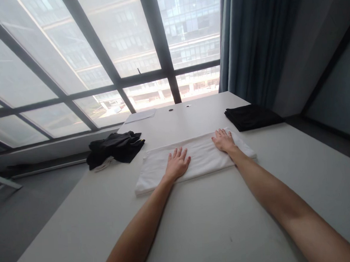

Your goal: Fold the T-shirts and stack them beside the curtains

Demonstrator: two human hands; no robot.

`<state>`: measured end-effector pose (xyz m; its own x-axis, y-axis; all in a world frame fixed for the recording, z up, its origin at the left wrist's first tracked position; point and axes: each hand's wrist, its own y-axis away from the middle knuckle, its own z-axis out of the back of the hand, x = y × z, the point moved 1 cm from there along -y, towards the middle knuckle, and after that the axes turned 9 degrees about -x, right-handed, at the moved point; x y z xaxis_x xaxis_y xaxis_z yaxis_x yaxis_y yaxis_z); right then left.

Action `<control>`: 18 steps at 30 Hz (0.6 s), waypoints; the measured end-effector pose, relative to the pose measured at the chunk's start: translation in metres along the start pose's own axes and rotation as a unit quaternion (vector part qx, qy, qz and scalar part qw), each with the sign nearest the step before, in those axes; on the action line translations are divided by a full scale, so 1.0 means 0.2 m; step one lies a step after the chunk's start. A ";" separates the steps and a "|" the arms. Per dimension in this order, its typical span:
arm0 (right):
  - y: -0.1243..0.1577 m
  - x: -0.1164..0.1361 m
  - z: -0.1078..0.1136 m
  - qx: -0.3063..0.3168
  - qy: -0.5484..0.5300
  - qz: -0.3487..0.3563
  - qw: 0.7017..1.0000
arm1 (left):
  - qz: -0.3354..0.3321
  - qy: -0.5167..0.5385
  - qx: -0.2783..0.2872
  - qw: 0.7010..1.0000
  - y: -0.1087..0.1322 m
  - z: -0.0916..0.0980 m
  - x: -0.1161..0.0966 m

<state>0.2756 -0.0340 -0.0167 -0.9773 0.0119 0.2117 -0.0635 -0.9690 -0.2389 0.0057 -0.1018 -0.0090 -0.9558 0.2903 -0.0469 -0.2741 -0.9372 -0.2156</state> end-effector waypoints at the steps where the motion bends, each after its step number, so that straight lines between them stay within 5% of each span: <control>1: -0.01 -0.03 0.01 -0.004 0.000 -0.005 1.000 | 0.001 0.000 0.001 1.000 0.00 0.00 0.00; 7: 0.00 -0.09 0.03 -0.123 -0.013 -0.065 0.990 | 0.002 0.002 0.006 1.000 0.00 -0.01 -0.01; 13: 0.01 -0.17 0.02 -0.133 -0.043 -0.104 0.985 | 0.000 0.011 0.002 1.000 0.00 -0.01 0.00; 18: 0.05 -0.02 0.07 -0.193 -0.043 -0.079 0.977 | 0.004 0.018 -0.007 1.000 0.01 -0.01 -0.01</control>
<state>0.2809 -0.0480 -0.0065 -0.9294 0.1168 0.3501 -0.3001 -0.7912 -0.5329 0.0077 -0.1044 -0.0109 -0.9535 0.2895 -0.0834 -0.2644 -0.9369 -0.2286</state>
